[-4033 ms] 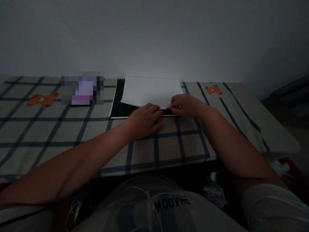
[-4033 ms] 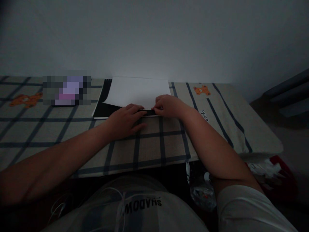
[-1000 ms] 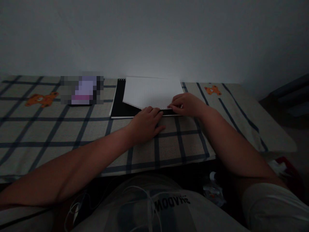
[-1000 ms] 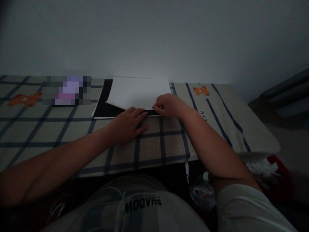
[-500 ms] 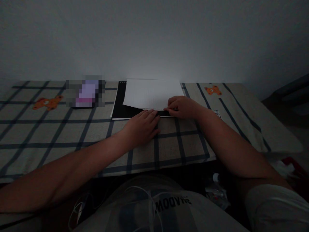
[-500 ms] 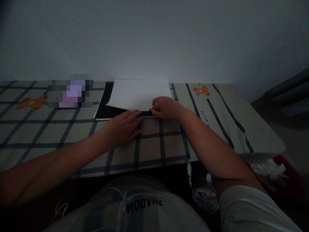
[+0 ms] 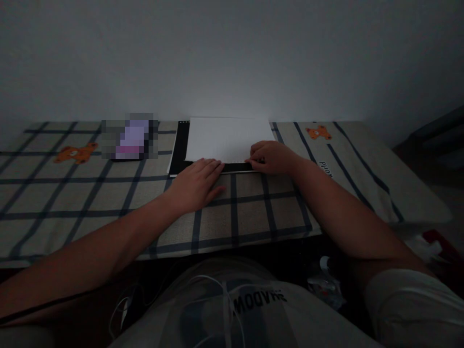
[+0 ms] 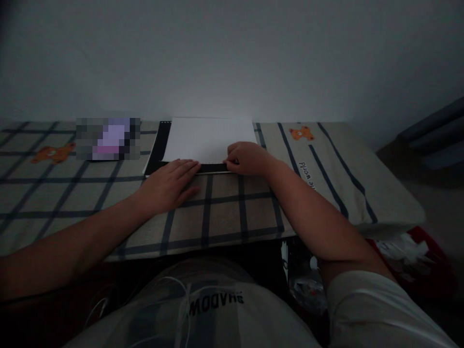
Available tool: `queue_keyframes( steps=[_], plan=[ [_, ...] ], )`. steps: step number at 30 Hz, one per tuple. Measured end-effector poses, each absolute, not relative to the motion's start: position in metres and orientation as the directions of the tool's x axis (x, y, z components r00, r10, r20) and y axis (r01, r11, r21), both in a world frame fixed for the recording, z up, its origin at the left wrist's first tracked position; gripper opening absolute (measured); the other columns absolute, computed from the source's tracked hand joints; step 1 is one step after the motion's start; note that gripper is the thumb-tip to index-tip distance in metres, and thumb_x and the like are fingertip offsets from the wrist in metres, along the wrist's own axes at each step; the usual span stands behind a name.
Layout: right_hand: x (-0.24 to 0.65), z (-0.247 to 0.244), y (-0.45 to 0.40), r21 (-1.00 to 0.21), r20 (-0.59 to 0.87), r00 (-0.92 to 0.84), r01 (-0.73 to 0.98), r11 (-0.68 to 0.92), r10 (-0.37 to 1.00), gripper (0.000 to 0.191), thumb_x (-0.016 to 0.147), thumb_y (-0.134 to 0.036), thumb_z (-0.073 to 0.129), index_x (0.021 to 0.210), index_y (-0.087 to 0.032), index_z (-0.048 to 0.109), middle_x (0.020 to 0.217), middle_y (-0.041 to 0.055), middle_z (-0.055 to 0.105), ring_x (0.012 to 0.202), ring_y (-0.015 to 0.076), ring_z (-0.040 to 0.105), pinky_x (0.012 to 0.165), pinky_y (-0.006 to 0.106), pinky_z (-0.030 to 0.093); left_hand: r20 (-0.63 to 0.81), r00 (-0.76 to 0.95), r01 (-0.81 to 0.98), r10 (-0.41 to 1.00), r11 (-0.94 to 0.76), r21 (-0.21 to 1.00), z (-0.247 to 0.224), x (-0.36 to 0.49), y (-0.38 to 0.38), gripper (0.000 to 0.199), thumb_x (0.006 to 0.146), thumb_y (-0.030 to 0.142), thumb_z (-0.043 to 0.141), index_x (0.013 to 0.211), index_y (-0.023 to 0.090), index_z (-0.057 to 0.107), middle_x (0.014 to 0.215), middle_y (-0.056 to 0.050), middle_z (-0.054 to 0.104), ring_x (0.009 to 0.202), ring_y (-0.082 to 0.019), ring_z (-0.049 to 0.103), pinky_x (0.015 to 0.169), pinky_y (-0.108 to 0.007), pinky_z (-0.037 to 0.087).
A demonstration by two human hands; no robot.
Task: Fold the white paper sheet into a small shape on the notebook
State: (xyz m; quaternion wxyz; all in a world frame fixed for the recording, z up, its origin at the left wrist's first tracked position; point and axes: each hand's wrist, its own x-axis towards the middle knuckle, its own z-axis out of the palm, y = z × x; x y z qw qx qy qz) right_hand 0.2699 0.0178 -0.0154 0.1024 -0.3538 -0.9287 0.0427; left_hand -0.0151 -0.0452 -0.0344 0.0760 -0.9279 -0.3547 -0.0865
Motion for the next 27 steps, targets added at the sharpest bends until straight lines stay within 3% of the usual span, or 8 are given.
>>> queue_keyframes(
  steps=[10, 14, 18, 27],
  plan=[
    [0.26, -0.013, 0.009, 0.064, 0.16, -0.735, 0.674, 0.736, 0.659, 0.032, 0.095, -0.026, 0.051, 0.083, -0.016, 0.078, 0.091, 0.0105, 0.074, 0.084, 0.0214, 0.061, 0.07, 0.033, 0.037, 0.198, 0.719, 0.683, 0.666, -0.73, -0.024, -0.041, -0.016, -0.042, 0.066, 0.105, 0.046, 0.046, 0.154, 0.002, 0.044, 0.155, -0.024, 0.052, 0.145, -0.034, 0.048, 0.125, -0.053, 0.033],
    [0.24, -0.004, -0.003, 0.16, 0.126, -0.669, 0.742, 0.65, 0.733, 0.037, 0.098, -0.028, 0.047, 0.084, -0.014, 0.079, 0.099, 0.0142, 0.075, 0.085, 0.0228, 0.061, 0.067, 0.034, 0.036, 0.19, 0.718, 0.682, 0.67, -0.732, 0.006, -0.041, -0.016, -0.04, 0.07, 0.103, 0.049, 0.049, 0.154, 0.002, 0.043, 0.154, -0.023, 0.051, 0.143, -0.035, 0.049, 0.127, -0.053, 0.03],
    [0.221, -0.003, -0.011, 0.114, 0.149, -0.611, 0.792, 0.6, 0.777, 0.035, 0.1, -0.026, 0.046, 0.102, -0.014, 0.078, 0.107, 0.0138, 0.074, 0.091, 0.0233, 0.061, 0.07, 0.034, 0.037, 0.194, 0.709, 0.687, 0.678, -0.726, 0.023, -0.043, -0.016, -0.036, 0.07, 0.101, 0.051, 0.05, 0.154, 0.006, 0.045, 0.153, -0.022, 0.052, 0.143, -0.036, 0.049, 0.127, -0.055, 0.028],
    [0.22, -0.026, -0.007, -0.008, 0.199, -0.673, 0.726, 0.688, 0.712, 0.033, 0.101, -0.023, 0.049, 0.116, -0.016, 0.078, 0.113, 0.0132, 0.072, 0.103, 0.0246, 0.06, 0.08, 0.035, 0.042, 0.225, 0.733, 0.665, 0.642, -0.745, -0.042, -0.045, -0.017, -0.036, 0.069, 0.102, 0.05, 0.05, 0.151, 0.002, 0.047, 0.153, -0.023, 0.053, 0.144, -0.035, 0.048, 0.127, -0.054, 0.028]
  ],
)
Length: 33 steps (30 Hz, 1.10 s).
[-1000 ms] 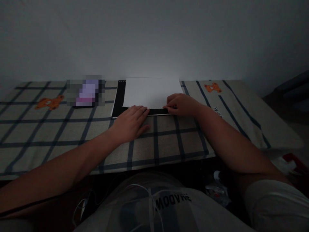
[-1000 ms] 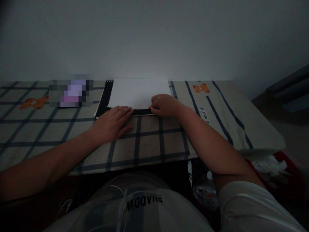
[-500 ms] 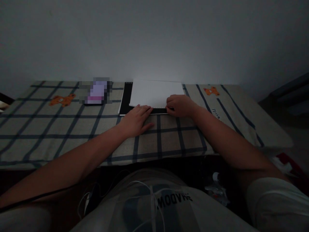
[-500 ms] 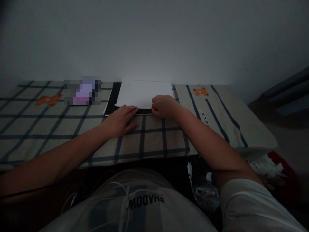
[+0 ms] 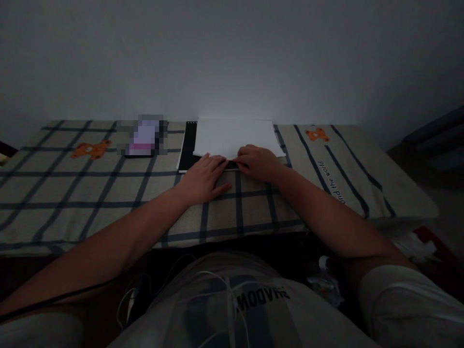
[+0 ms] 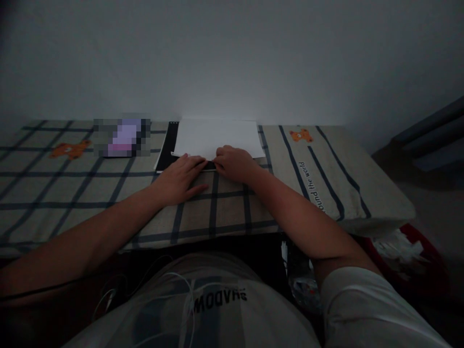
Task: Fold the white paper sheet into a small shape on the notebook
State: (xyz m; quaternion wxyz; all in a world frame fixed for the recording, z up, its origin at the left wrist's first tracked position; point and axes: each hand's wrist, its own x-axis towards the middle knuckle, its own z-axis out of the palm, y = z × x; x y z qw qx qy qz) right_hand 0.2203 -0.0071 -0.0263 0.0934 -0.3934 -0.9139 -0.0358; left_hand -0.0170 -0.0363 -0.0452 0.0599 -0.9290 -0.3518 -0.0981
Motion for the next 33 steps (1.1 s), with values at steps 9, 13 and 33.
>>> queue_keyframes(
  steps=[9, 13, 33],
  plan=[
    [0.225, -0.027, -0.004, -0.045, 0.218, -0.671, 0.719, 0.694, 0.709, 0.032, 0.101, -0.025, 0.051, 0.109, -0.017, 0.08, 0.11, 0.0116, 0.073, 0.101, 0.0241, 0.061, 0.078, 0.034, 0.042, 0.199, 0.717, 0.695, 0.668, -0.71, -0.116, -0.044, -0.008, -0.048, 0.063, 0.107, 0.045, 0.041, 0.154, 0.003, 0.046, 0.156, -0.021, 0.053, 0.147, -0.032, 0.046, 0.126, -0.047, 0.03],
    [0.224, -0.025, -0.004, -0.058, 0.217, -0.67, 0.718, 0.694, 0.71, 0.032, 0.1, -0.025, 0.052, 0.11, -0.017, 0.081, 0.109, 0.0114, 0.073, 0.1, 0.0236, 0.061, 0.078, 0.034, 0.041, 0.185, 0.686, 0.724, 0.704, -0.685, -0.079, -0.043, -0.009, -0.047, 0.065, 0.106, 0.047, 0.043, 0.156, 0.005, 0.044, 0.157, -0.02, 0.051, 0.147, -0.033, 0.046, 0.126, -0.049, 0.03],
    [0.228, -0.026, -0.001, -0.105, 0.233, -0.664, 0.709, 0.697, 0.71, 0.032, 0.1, -0.023, 0.053, 0.118, -0.016, 0.079, 0.112, 0.012, 0.074, 0.102, 0.0238, 0.062, 0.085, 0.035, 0.044, 0.146, 0.662, 0.738, 0.735, -0.674, 0.045, -0.041, -0.01, -0.044, 0.068, 0.103, 0.049, 0.05, 0.156, 0.008, 0.042, 0.154, -0.022, 0.051, 0.144, -0.036, 0.045, 0.125, -0.058, 0.028]
  ],
)
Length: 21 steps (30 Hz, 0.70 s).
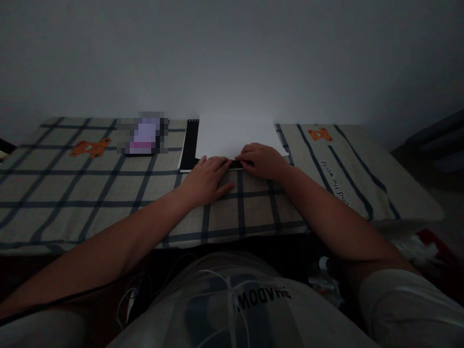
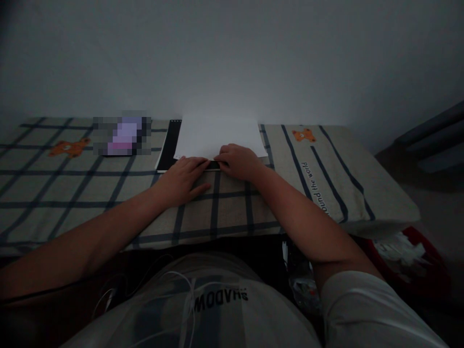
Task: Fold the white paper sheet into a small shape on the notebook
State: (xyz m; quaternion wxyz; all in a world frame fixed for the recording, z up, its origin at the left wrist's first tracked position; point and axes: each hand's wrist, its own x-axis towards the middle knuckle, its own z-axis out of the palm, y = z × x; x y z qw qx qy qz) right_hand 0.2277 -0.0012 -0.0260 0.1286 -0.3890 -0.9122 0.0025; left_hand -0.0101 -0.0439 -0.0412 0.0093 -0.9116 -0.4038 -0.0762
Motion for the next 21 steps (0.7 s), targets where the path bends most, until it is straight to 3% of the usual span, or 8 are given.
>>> queue_keyframes(
  steps=[9, 21],
  plan=[
    [0.2262, -0.0265, -0.0023, -0.099, 0.226, -0.661, 0.715, 0.692, 0.715, 0.033, 0.101, -0.024, 0.053, 0.119, -0.02, 0.079, 0.113, 0.0118, 0.072, 0.104, 0.0247, 0.06, 0.082, 0.035, 0.043, 0.211, 0.647, 0.751, 0.733, -0.661, -0.008, -0.0412, -0.0087, -0.0443, 0.068, 0.1, 0.053, 0.051, 0.151, 0.007, 0.047, 0.147, -0.022, 0.054, 0.135, -0.036, 0.05, 0.118, -0.05, 0.037],
    [0.2253, -0.0304, -0.0012, -0.074, 0.241, -0.656, 0.722, 0.687, 0.715, 0.034, 0.102, -0.027, 0.05, 0.117, -0.018, 0.079, 0.115, 0.0133, 0.071, 0.105, 0.0259, 0.059, 0.084, 0.036, 0.043, 0.234, 0.612, 0.781, 0.755, -0.623, -0.033, -0.0427, -0.0056, -0.0442, 0.071, 0.101, 0.058, 0.048, 0.147, 0.004, 0.05, 0.145, -0.022, 0.055, 0.132, -0.036, 0.049, 0.116, -0.047, 0.037]
  ],
)
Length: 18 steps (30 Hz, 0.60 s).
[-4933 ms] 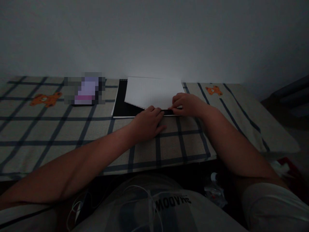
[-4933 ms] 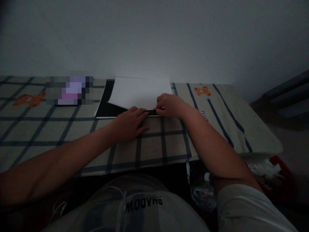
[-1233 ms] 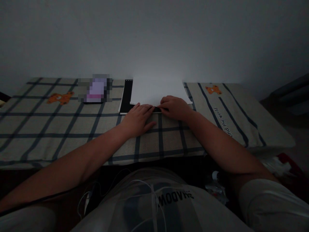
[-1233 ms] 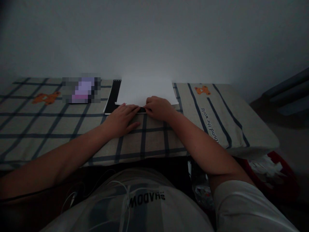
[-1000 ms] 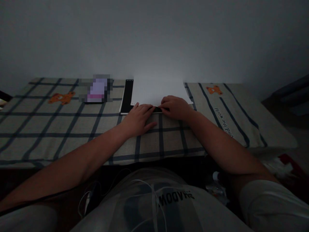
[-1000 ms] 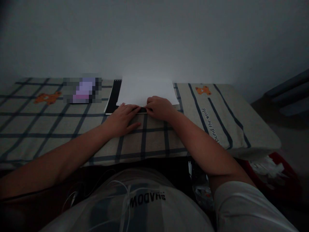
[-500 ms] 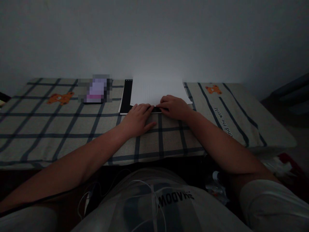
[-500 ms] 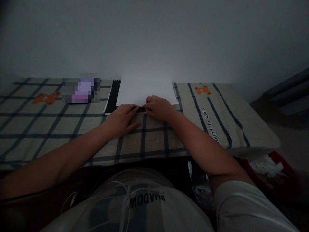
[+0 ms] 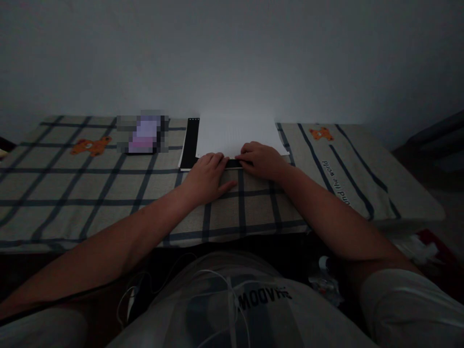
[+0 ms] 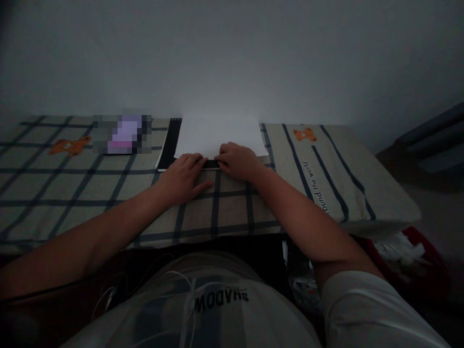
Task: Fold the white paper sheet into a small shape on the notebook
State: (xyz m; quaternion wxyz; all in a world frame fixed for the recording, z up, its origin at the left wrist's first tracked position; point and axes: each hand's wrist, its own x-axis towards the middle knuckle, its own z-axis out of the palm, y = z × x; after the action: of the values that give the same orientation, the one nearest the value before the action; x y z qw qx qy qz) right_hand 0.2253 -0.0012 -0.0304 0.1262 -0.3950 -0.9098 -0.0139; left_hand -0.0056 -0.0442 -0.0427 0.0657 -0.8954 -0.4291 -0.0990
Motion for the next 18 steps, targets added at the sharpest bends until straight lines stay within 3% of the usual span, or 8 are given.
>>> queue_keyframes(
  steps=[8, 14, 18],
  plan=[
    [0.226, -0.035, 0.001, -0.123, 0.255, -0.668, 0.695, 0.708, 0.7, 0.034, 0.099, -0.021, 0.052, 0.121, -0.016, 0.077, 0.13, 0.0137, 0.071, 0.115, 0.0267, 0.063, 0.098, 0.039, 0.046, 0.246, 0.604, 0.788, 0.758, -0.613, -0.048, -0.046, -0.007, -0.043, 0.075, 0.1, 0.062, 0.047, 0.149, 0.005, 0.049, 0.15, -0.021, 0.053, 0.134, -0.036, 0.048, 0.115, -0.047, 0.038],
    [0.226, -0.034, 0.005, -0.191, 0.285, -0.632, 0.699, 0.689, 0.72, 0.035, 0.101, -0.022, 0.049, 0.123, -0.017, 0.075, 0.122, 0.0129, 0.074, 0.111, 0.0255, 0.063, 0.098, 0.039, 0.046, 0.239, 0.593, 0.802, 0.769, -0.592, -0.082, -0.04, -0.007, -0.047, 0.069, 0.101, 0.061, 0.045, 0.148, 0.01, 0.051, 0.148, -0.019, 0.056, 0.133, -0.036, 0.05, 0.107, -0.048, 0.041],
    [0.224, -0.036, 0.009, -0.214, 0.284, -0.621, 0.701, 0.68, 0.73, 0.03, 0.101, -0.024, 0.051, 0.107, -0.016, 0.079, 0.113, 0.0134, 0.073, 0.106, 0.0255, 0.062, 0.095, 0.039, 0.045, 0.237, 0.602, 0.796, 0.763, -0.596, -0.104, -0.036, -0.006, -0.051, 0.062, 0.103, 0.057, 0.044, 0.146, 0.014, 0.056, 0.144, -0.017, 0.06, 0.13, -0.035, 0.053, 0.103, -0.049, 0.04]
  ],
)
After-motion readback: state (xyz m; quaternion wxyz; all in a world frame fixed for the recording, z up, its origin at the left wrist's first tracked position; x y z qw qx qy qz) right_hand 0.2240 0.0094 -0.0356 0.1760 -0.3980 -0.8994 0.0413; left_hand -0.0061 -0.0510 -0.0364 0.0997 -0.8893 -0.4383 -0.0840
